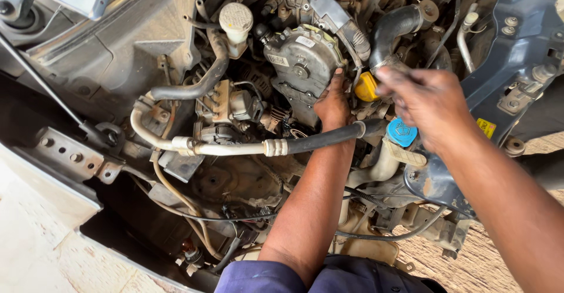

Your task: The person works on a car engine, handling small bolts and parts within the engine compartment while another person assists.

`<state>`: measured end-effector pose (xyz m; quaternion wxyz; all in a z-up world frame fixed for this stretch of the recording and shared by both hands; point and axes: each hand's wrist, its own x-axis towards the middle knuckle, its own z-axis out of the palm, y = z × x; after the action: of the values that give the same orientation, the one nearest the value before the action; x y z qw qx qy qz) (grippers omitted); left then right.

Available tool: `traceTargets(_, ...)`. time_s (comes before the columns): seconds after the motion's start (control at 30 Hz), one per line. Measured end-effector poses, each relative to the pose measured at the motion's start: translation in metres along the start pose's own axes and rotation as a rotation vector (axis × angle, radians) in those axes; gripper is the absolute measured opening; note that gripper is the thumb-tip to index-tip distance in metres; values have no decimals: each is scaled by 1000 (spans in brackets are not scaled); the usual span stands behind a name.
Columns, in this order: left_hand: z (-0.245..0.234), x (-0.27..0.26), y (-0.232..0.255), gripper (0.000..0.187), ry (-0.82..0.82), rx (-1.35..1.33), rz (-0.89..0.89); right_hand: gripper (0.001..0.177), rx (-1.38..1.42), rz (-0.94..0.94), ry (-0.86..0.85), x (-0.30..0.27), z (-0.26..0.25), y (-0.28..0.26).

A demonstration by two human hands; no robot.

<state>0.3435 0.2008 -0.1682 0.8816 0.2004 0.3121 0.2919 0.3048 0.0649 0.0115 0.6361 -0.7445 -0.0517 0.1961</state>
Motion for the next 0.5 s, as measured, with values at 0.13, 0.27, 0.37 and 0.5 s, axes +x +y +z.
traceTargets(0.13, 2, -1, 9, 22, 34, 35, -137, 32, -474, -340, -20, 29, 16, 0)
traceTargets(0.27, -1, 4, 10, 16, 54, -24, -262, 29, -83, 69, -7, 49, 36, 2)
traceTargets(0.37, -9, 5, 20, 16, -52, 3, -339, 24, 35, 220, 69, 46, 50, -4)
traceTargets(0.5, -12, -19, 49, 14, -35, 77, -368, 23, 422, 179, 145, 6, 62, -18)
